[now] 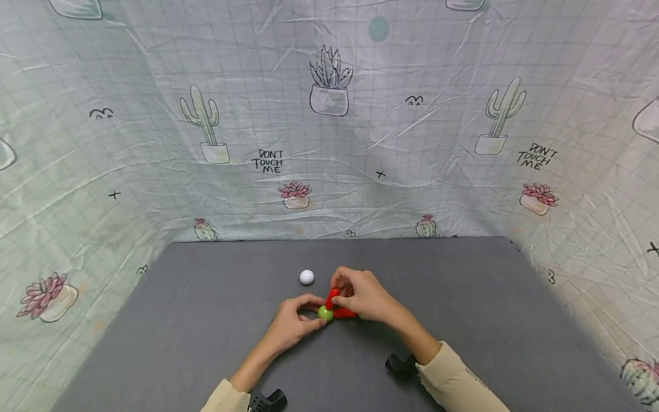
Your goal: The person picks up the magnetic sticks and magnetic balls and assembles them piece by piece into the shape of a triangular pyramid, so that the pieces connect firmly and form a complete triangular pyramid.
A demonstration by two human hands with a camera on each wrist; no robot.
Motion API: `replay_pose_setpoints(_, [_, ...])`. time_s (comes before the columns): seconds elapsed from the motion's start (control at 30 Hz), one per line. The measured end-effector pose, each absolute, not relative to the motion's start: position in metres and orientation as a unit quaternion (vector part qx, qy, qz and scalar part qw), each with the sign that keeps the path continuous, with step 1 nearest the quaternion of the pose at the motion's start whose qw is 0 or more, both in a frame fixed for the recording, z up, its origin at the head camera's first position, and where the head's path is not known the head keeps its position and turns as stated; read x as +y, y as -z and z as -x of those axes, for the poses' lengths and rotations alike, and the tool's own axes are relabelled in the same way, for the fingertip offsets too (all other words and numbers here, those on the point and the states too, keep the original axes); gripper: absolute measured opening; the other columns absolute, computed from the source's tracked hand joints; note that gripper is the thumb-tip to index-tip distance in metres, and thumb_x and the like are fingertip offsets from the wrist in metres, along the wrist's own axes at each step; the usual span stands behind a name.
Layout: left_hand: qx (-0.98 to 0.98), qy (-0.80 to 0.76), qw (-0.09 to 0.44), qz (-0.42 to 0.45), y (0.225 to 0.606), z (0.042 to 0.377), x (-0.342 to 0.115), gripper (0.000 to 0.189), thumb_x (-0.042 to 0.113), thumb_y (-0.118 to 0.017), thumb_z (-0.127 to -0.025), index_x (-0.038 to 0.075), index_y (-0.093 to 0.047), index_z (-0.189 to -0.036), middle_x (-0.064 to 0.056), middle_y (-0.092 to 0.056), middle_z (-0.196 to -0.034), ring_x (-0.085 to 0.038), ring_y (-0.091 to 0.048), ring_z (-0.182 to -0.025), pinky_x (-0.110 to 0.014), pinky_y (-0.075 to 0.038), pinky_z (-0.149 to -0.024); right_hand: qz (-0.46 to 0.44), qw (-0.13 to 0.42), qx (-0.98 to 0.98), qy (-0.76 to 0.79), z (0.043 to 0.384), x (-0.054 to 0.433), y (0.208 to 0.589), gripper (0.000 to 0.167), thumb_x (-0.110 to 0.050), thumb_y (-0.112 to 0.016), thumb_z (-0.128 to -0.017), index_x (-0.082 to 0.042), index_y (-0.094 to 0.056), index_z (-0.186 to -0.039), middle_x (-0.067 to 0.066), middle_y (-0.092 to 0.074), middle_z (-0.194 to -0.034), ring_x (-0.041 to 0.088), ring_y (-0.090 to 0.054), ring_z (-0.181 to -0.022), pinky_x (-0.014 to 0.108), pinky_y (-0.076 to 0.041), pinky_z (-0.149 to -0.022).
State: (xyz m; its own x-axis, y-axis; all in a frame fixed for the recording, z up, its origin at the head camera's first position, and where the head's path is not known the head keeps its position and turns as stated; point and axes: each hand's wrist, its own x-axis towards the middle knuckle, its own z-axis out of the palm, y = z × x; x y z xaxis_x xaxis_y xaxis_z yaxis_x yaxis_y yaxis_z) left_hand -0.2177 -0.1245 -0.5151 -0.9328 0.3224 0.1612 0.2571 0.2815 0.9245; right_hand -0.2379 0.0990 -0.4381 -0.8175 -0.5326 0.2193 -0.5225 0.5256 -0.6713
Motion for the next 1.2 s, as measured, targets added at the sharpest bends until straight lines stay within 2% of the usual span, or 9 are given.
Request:
replay_pose_setpoints(0.63, [0.796,-0.573,0.029,-0.192,0.514,0.218,-0.126,0.035,0.01,-0.083,-0.085,0.008,-0.074,-0.118,-0.017,-0.076,-0.109,-0.008,-0.07,-0.075,-0.019,-0.054,-0.062,0.297,0.011,0.876,0.38,0.241,0.103,0.439,0.019,-0.007,-0.078,-0.089,-0.012,-0.064,-0.1,-0.003,-0.075,-0.091,0.008,-0.065,-0.079,0.025,-0.053,-0.071])
replay_pose_setpoints(1.07, [0.797,-0.572,0.024,-0.191,0.513,0.217,-0.125,0.035,0.01,-0.084,-0.084,0.008,-0.074,-0.117,-0.015,-0.077,-0.108,-0.009,-0.07,-0.081,-0.019,-0.055,-0.063,0.282,0.025,0.88,0.382,0.244,0.106,0.441,0.02,-0.006,-0.079,-0.089,-0.013,-0.065,-0.101,-0.003,-0.075,-0.091,0.008,-0.066,-0.079,0.024,-0.053,-0.07])
replay_pose_setpoints(1.2, [0.799,-0.57,0.022,-0.192,0.513,0.216,-0.124,0.034,0.01,-0.084,-0.084,0.009,-0.075,-0.117,-0.015,-0.077,-0.107,-0.01,-0.071,-0.085,-0.02,-0.055,-0.064,0.296,0.031,0.873,0.386,0.245,0.111,0.437,0.019,-0.009,-0.079,-0.091,-0.01,-0.066,-0.106,-0.001,-0.076,-0.093,0.009,-0.067,-0.081,0.024,-0.054,-0.071])
